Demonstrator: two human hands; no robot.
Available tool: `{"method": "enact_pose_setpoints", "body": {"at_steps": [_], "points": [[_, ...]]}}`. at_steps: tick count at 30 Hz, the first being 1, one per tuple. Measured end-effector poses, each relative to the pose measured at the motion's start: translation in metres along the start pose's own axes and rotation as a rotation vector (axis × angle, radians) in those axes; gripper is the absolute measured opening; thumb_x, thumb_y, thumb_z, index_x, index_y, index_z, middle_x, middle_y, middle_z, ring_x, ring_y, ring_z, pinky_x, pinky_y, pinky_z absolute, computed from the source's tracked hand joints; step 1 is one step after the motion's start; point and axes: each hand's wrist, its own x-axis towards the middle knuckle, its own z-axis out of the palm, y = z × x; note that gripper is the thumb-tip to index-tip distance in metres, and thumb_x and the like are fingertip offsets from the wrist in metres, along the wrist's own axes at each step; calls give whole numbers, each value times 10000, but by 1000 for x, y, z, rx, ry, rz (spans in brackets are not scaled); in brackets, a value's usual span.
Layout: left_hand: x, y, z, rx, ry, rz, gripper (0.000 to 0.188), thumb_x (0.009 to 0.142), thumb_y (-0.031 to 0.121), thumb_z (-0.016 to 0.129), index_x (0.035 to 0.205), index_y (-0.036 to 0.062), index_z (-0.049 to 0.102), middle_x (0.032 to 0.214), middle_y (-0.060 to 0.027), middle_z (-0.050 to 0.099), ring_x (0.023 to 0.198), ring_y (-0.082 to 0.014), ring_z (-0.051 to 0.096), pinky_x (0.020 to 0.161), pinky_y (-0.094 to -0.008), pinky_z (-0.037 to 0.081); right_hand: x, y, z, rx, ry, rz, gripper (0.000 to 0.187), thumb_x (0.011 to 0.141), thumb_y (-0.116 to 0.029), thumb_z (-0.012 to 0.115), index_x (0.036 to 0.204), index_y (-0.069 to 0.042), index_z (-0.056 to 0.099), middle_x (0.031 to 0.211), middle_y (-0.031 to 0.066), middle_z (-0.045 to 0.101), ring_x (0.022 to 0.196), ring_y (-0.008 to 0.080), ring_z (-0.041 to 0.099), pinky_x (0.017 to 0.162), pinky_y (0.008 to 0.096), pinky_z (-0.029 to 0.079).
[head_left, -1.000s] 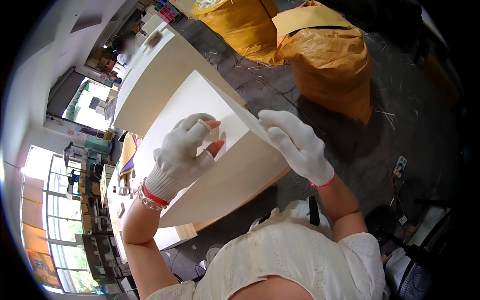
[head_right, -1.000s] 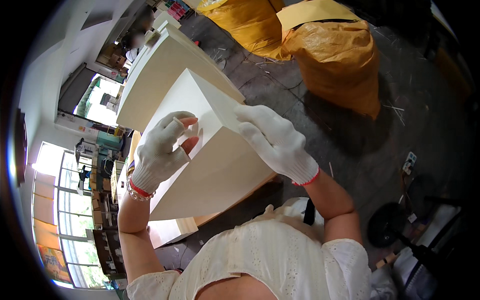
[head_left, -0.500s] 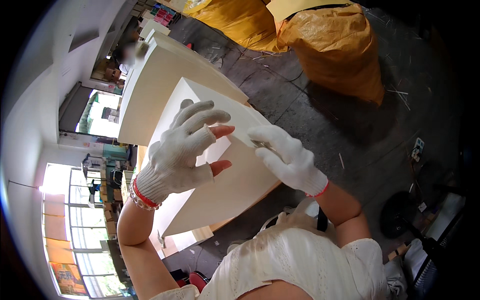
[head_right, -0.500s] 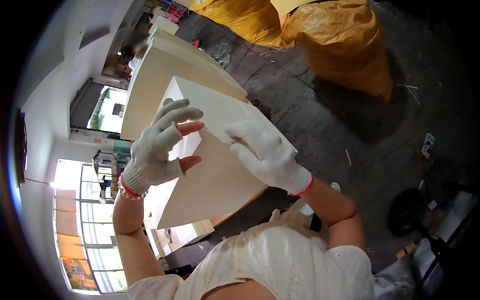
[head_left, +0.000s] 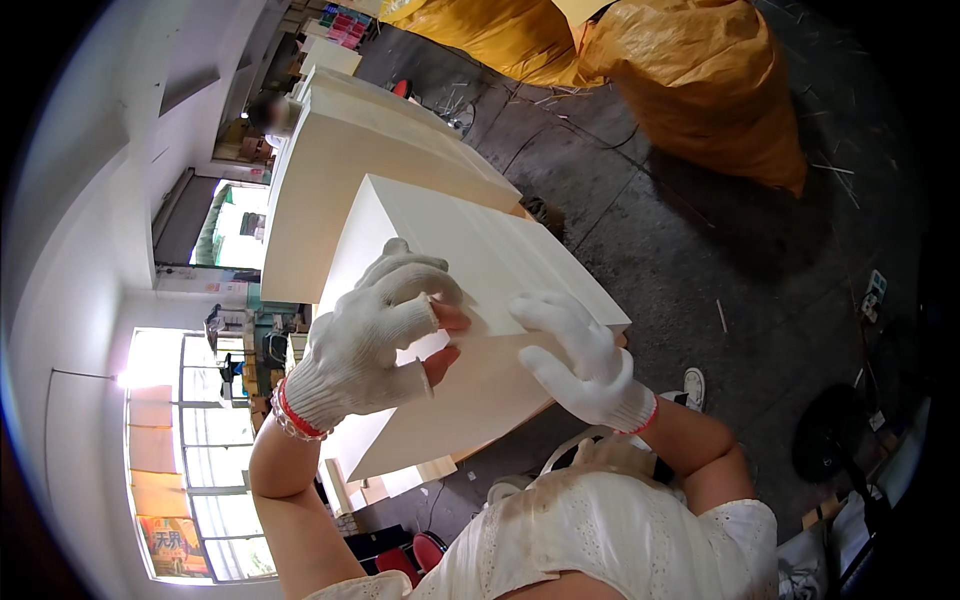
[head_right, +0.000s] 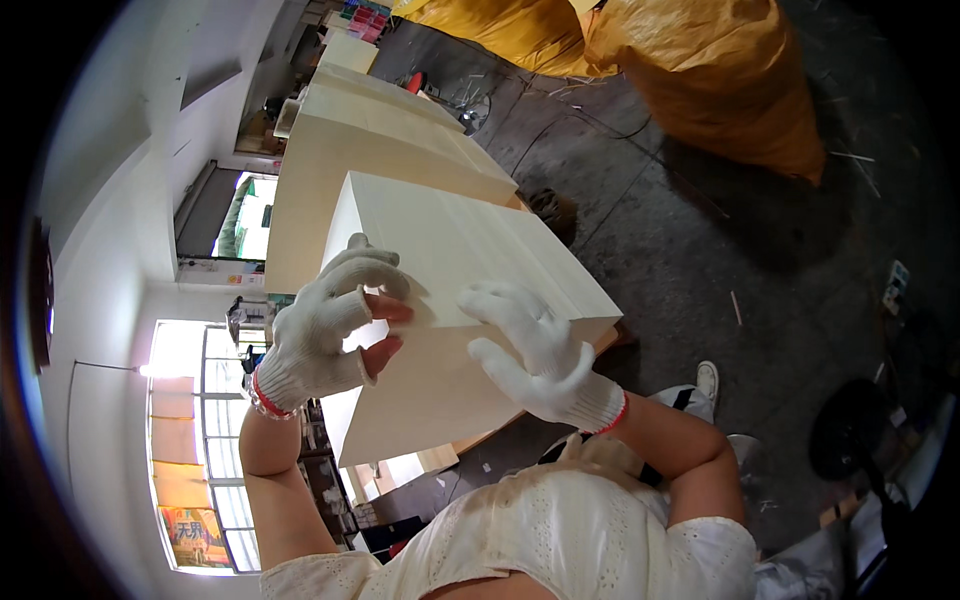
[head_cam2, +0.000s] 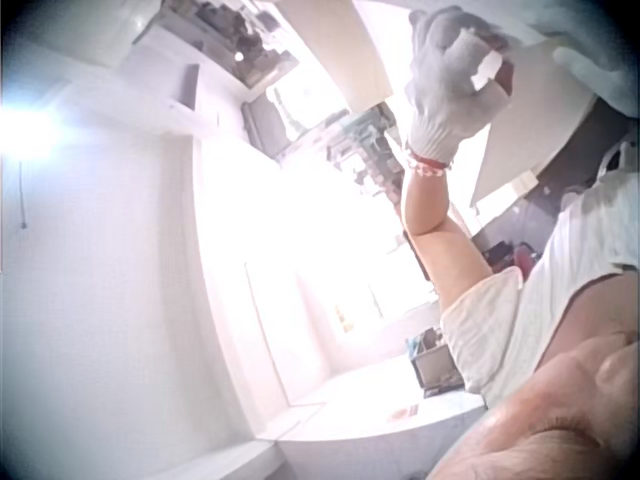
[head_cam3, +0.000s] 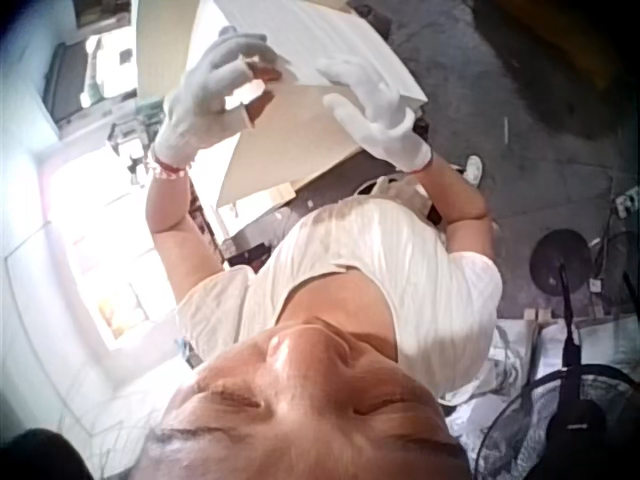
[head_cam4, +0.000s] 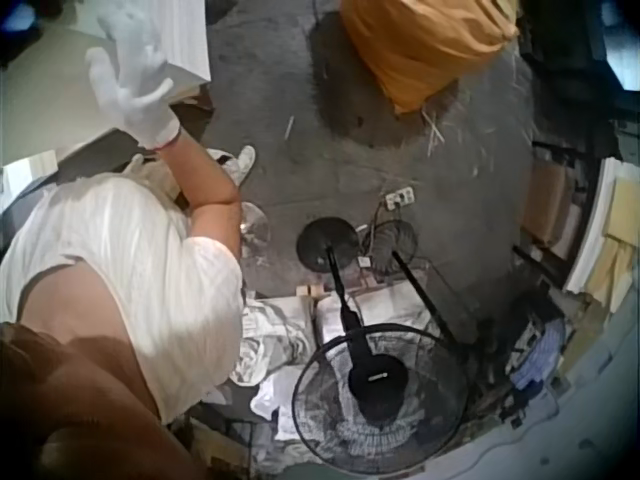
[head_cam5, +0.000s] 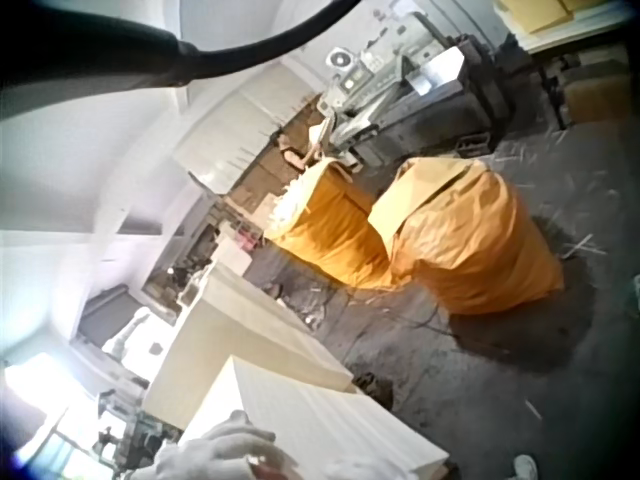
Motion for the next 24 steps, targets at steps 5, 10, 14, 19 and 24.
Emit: {"method": "enact_pose_setpoints", "body": {"at_steps": [5,10,14,19,24], "points": [[-1,-1,-3,-39,-29,-13,282,601,-14,793,854,24,677,1019,-111,629,1070,-349,614,896,-438,505,-1,3,-1,1,-6,-10,438,832,-27,647,1259,-10,549,1247,186,576,1159,340,561,995,401,436],[-2,-2,-1,-29,-1,-6,277,595,-9,797,843,30,681,1008,-112,641,1061,-358,622,937,-461,487,-1,4,-1,27,-19,-27,417,846,3,618,1254,28,536,1261,208,561,1185,331,551,1020,381,423],[-3,0,3,-41,26,-17,276,582,-25,783,826,34,667,989,-113,644,1056,-361,627,944,-472,482,1,2,-2,102,-26,27,425,850,-46,650,1258,1,542,1243,173,576,1165,307,562,1001,384,436],[-1,7,9,55,58,-27,274,536,-52,733,764,29,604,965,-117,644,1012,-355,643,880,-435,516,22,-7,0,312,-51,115,430,867,-73,659,1267,17,530,1234,159,575,1160,251,566,986,349,449],[-2,11,11,95,85,-20,276,510,-60,705,742,22,580,971,-115,647,976,-341,654,809,-398,541,19,-6,1,265,-91,101,444,879,-54,630,1298,21,502,1271,162,548,1184,247,550,1008,342,439]]}}
